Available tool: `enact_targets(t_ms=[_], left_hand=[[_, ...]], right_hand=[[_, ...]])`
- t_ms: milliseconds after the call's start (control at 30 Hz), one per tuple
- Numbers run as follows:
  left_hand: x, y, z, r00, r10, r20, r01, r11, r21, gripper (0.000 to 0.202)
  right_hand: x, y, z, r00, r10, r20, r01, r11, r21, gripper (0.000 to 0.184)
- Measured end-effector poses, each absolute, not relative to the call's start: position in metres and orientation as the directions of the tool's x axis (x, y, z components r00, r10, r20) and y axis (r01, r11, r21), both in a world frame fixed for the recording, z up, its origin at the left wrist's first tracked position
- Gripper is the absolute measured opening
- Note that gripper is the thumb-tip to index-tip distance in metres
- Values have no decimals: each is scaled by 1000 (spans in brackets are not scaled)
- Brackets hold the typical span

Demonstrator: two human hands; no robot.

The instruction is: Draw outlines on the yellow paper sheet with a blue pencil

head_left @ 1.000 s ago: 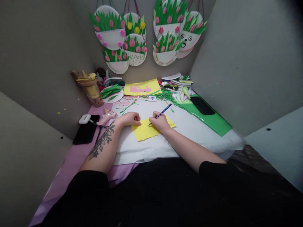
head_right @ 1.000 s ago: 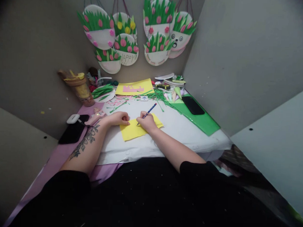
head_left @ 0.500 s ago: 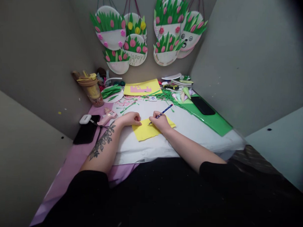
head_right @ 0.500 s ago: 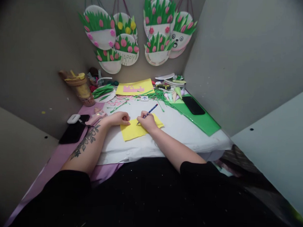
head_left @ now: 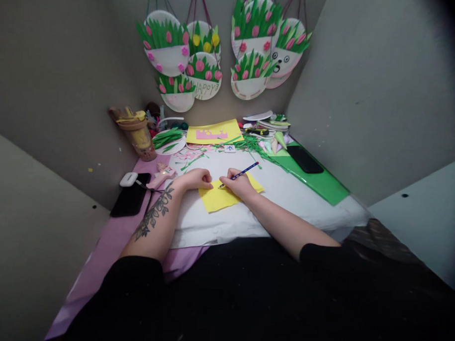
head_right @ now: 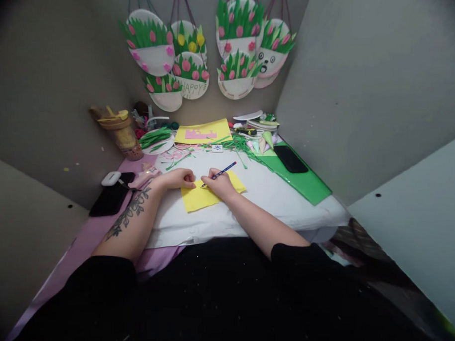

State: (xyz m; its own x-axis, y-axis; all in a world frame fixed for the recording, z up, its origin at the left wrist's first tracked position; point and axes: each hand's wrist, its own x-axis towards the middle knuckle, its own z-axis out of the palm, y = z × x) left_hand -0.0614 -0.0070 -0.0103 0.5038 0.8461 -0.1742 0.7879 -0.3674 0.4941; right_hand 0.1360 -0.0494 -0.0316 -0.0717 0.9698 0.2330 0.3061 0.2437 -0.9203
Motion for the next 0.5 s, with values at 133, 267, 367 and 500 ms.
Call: enact_targets(t_ms=[133, 267, 367, 500], left_hand=[[-62, -7, -11, 504, 845, -176, 786, -365, 499, 33], [-62, -5, -13, 506, 845, -172, 787, -371, 492, 34], [-62, -5, -13, 511, 842, -172, 786, -377, 489, 34], [-62, -7, -10, 511, 840, -179, 789, -377, 485, 35]], right_hand=[[136, -48, -34, -70, 967, 247, 320, 256, -912, 27], [136, -47, -37, -103, 968, 229, 314, 250, -916, 27], [136, -47, -37, -95, 968, 234, 307, 252, -918, 28], [136, -46, -36, -96, 966, 241, 320, 259, -911, 28]])
